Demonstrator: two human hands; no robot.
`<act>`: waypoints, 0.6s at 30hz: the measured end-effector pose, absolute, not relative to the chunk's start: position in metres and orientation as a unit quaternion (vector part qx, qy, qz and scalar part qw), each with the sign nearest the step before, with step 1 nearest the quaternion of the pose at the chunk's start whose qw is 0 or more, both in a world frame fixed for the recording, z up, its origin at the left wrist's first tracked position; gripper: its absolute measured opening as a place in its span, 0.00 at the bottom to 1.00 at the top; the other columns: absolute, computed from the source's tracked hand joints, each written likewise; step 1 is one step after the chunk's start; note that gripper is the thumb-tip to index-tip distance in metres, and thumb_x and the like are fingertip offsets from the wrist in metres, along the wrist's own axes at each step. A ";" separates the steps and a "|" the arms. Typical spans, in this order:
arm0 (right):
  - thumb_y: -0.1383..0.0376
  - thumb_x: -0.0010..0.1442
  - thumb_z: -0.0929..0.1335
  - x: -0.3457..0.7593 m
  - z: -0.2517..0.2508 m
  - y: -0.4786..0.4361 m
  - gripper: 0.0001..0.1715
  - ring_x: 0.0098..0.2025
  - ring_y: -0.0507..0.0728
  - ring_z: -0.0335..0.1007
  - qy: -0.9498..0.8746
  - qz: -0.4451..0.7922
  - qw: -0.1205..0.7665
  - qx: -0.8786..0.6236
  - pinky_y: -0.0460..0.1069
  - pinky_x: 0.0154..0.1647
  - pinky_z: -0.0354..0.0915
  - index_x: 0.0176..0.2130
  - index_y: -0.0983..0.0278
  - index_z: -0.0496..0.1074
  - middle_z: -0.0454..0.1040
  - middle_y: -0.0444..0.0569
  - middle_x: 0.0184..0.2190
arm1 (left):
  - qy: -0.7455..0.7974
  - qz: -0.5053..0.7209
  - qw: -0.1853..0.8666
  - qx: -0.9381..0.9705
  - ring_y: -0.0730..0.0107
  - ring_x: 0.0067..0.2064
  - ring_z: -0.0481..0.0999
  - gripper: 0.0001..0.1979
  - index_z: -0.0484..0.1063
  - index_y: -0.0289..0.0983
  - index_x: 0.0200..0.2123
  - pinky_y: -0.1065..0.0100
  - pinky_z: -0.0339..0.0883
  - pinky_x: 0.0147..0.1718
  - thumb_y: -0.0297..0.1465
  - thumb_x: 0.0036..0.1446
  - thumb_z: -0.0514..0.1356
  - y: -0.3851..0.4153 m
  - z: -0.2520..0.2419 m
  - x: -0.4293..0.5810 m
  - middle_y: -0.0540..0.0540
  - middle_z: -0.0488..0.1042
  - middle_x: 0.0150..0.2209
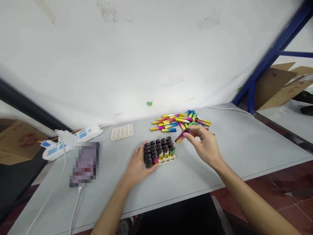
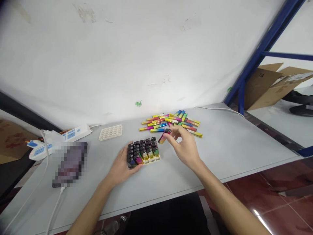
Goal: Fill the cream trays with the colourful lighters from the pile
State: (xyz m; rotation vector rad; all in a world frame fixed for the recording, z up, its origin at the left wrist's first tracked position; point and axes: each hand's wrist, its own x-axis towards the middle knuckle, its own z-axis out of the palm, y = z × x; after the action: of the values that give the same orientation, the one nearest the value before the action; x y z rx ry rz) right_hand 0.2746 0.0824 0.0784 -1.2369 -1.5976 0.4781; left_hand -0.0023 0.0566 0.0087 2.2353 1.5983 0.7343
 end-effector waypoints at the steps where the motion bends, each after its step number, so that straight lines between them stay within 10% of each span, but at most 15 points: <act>1: 0.55 0.61 0.70 0.273 0.084 0.075 0.12 0.30 0.53 0.70 -0.669 0.191 0.514 -0.502 0.48 0.32 0.66 0.40 0.61 0.72 0.77 0.46 0.33 | 0.554 0.257 0.147 0.778 0.47 0.63 0.64 0.47 0.45 0.39 0.68 0.47 0.59 0.61 0.46 0.53 0.65 0.057 0.009 -0.002 0.36 0.65 0.62; 18: 0.59 0.67 0.66 0.218 0.053 0.040 0.09 0.26 0.56 0.75 -0.838 -0.028 0.260 -0.478 0.48 0.22 0.54 0.43 0.60 0.72 0.80 0.46 0.31 | 0.529 0.271 0.155 0.790 0.48 0.63 0.63 0.47 0.42 0.39 0.69 0.48 0.59 0.61 0.47 0.55 0.64 0.056 0.008 -0.003 0.37 0.63 0.63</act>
State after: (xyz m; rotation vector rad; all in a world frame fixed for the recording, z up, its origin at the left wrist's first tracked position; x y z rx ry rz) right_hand 0.2176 0.0405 0.0530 -1.2952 -2.2699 -0.0771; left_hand -0.0030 0.0556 0.0081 2.2627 1.5146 0.7756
